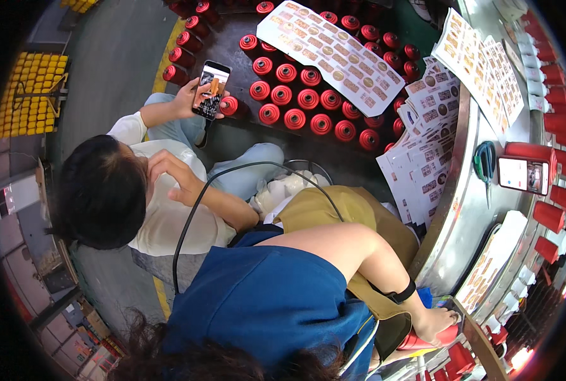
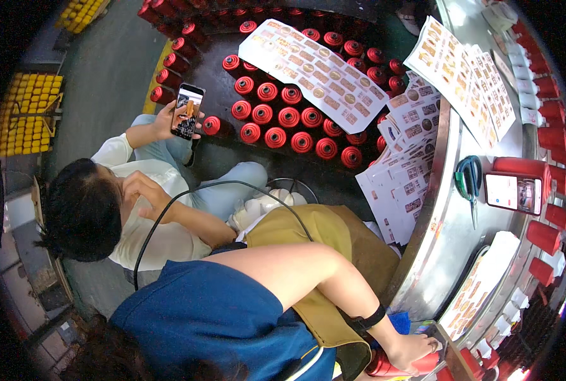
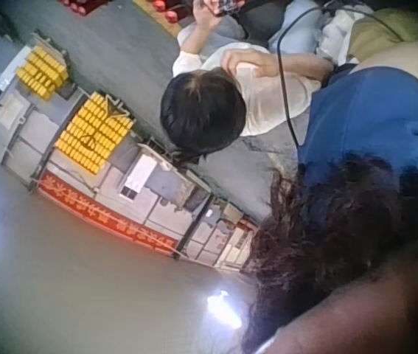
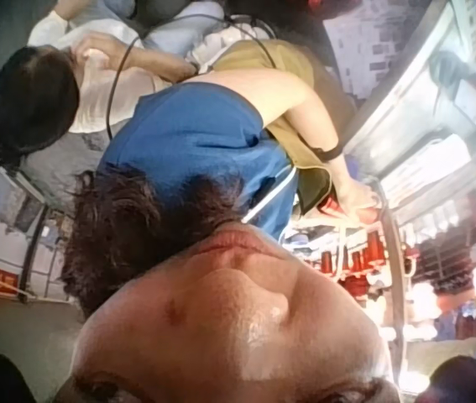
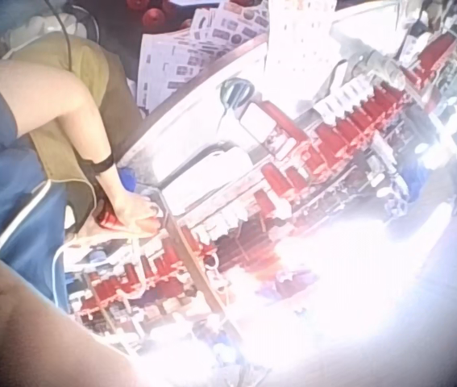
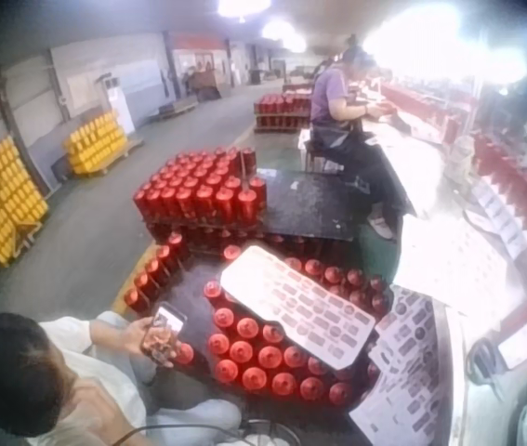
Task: Applying and smoothing adhesive labels onto red cylindrical bottles at a manufacturing workstation.
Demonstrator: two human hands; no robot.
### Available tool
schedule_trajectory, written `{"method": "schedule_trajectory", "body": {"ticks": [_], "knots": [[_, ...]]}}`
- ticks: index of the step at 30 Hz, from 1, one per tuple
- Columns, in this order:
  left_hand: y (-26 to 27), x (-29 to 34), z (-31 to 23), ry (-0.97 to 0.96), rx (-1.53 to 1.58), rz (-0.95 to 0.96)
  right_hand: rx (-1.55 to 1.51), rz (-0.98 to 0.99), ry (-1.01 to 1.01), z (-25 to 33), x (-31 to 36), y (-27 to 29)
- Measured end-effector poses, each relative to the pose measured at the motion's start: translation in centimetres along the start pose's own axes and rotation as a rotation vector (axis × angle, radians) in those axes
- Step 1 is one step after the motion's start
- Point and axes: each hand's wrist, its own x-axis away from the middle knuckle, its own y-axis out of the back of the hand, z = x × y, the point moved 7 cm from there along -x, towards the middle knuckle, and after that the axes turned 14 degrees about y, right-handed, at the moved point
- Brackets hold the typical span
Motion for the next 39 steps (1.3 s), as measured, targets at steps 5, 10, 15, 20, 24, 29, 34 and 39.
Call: {"method": "schedule_trajectory", "body": {"ticks": [5, 10, 15, 20, 24, 29, 34, 39], "knots": [[0.2, 0.1, -0.1, 0.008, 0.012, 0.012, -0.002, -0.01, 0.012, -0.1, -0.1, 0.0], [0.3, 0.3, -0.1, -0.032, 0.011, -0.056, 0.011, -0.007, 0.027, 0.1, -0.3, 0.0], [-0.3, -0.1, 0.4, -0.024, -0.024, -0.069, 0.015, -0.009, 0.029, 0.2, -0.4, 0.1], [-0.5, -0.2, 0.6, -0.041, -0.005, -0.045, 0.012, -0.011, 0.024, 0.3, -0.2, 0.0], [-0.3, -0.6, 1.0, -0.011, -0.097, -0.053, -0.041, 0.084, 0.139, 0.9, -0.3, -2.2], [1.8, 1.8, -1.5, -0.031, 0.104, -0.004, 0.757, -0.244, -0.149, 39.0, 11.9, 12.7], [2.4, 2.8, -2.5, -0.295, -0.043, -0.21, 1.783, -0.793, -0.385, 62.5, 21.1, 7.3], [12.1, 5.8, -8.3, -0.349, -0.084, -0.337, 2.318, -1.403, -0.505, 59.1, 18.5, -0.2]]}}
